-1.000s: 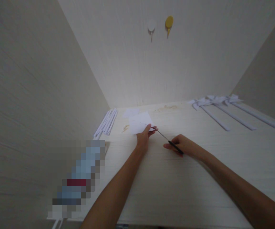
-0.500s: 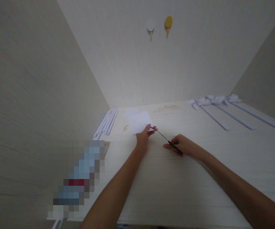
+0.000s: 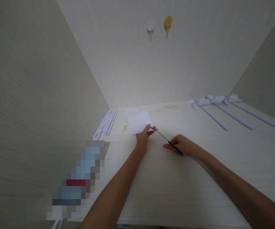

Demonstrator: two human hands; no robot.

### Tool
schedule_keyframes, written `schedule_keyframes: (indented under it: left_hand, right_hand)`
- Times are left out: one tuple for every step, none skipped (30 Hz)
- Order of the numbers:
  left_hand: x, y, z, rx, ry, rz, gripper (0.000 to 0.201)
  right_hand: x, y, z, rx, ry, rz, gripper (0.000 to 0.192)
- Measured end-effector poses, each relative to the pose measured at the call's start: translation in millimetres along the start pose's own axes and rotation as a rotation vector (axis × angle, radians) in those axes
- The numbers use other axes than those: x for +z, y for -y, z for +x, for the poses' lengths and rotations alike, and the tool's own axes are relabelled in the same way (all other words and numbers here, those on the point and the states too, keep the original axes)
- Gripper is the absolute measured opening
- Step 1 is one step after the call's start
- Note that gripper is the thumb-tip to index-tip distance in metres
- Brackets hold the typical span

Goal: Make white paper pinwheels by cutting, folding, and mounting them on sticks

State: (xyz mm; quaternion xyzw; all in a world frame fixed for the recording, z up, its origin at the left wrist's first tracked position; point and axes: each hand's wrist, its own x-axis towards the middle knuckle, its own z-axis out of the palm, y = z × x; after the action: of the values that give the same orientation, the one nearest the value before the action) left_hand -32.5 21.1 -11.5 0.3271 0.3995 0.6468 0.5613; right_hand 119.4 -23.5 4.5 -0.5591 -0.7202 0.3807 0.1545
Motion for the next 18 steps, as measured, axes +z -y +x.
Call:
schedule_keyframes:
  left_hand:
    - [-0.1, 0.0, -0.2, -0.001, 0.001, -0.002, 0.016]
    - [-0.2, 0.0, -0.4, -0.002, 0.001, -0.004, 0.016]
    - [-0.3, 0.1, -0.5, -0.001, 0.003, -0.006, 0.016]
    - [-0.4, 0.2, -0.4, 0.001, 0.005, -0.009, 0.016]
    - [-0.5, 0.3, -0.3, 0.002, 0.006, -0.014, 0.016]
    - [-0.5, 0.4, 0.0, 0.002, 0.007, -0.021, 0.016]
    - [-0.6, 0.5, 0.3, 0.002, 0.007, -0.029, 0.016]
    - [-0.7, 0.5, 0.7, 0.002, 0.007, -0.035, 0.015]
    - [-0.9, 0.4, 1.2, 0.002, 0.009, -0.037, 0.014]
    - [-1.2, 0.3, 1.6, 0.003, 0.008, -0.036, 0.014]
    - [-1.6, 0.1, 2.0, 0.005, 0.007, -0.034, 0.013]
    - [-2.1, -0.1, 2.4, 0.006, 0.003, -0.031, 0.012]
    - [-2.7, -0.3, 2.6, 0.006, 0.002, -0.027, 0.012]
    - [-3.3, -0.5, 2.7, 0.007, 0.003, -0.02, 0.012]
    - [-3.8, -0.5, 2.4, 0.008, 0.01, -0.009, 0.013]
    - [-4.2, -0.5, 1.9, 0.007, 0.026, 0.007, 0.013]
    - [-4.4, -0.3, 1.0, 0.001, 0.057, 0.028, 0.013]
    - [-4.3, -0.1, -0.3, -0.012, 0.1, 0.053, 0.013]
  right_hand:
    - [0.0, 0.0, 0.1, 0.0, 0.002, -0.003, 0.053]
    - [0.0, -0.1, 0.3, -0.001, 0.004, -0.004, 0.053]
    - [0.2, -0.3, 0.5, -0.003, 0.004, -0.005, 0.052]
    - [0.5, -0.5, 0.7, -0.004, 0.004, -0.008, 0.052]
    - [0.8, -0.9, 0.9, -0.003, 0.003, -0.013, 0.052]
    - [1.2, -1.5, 1.2, 0.0, 0.0, -0.015, 0.052]
    - [1.6, -2.1, 1.4, 0.004, -0.002, -0.016, 0.052]
    - [1.9, -2.7, 1.6, 0.009, 0.0, -0.012, 0.051]
    - [2.1, -3.5, 1.7, 0.013, 0.006, -0.004, 0.05]
    - [2.2, -4.2, 1.9, 0.017, 0.016, 0.007, 0.049]
    - [2.1, -4.8, 2.1, 0.018, 0.03, 0.02, 0.048]
    - [2.0, -5.3, 2.4, 0.019, 0.043, 0.034, 0.048]
    - [1.9, -5.7, 2.8, 0.017, 0.046, 0.05, 0.047]
    - [2.0, -6.0, 3.4, 0.009, 0.036, 0.075, 0.046]
    - [2.4, -6.1, 4.3, -0.007, 0.008, 0.107, 0.045]
    - [3.0, -6.2, 5.5, -0.029, -0.035, 0.15, 0.044]
    - [4.1, -6.2, 7.0, -0.053, -0.095, 0.206, 0.042]
    - [5.5, -6.2, 8.6, -0.073, -0.162, 0.273, 0.04]
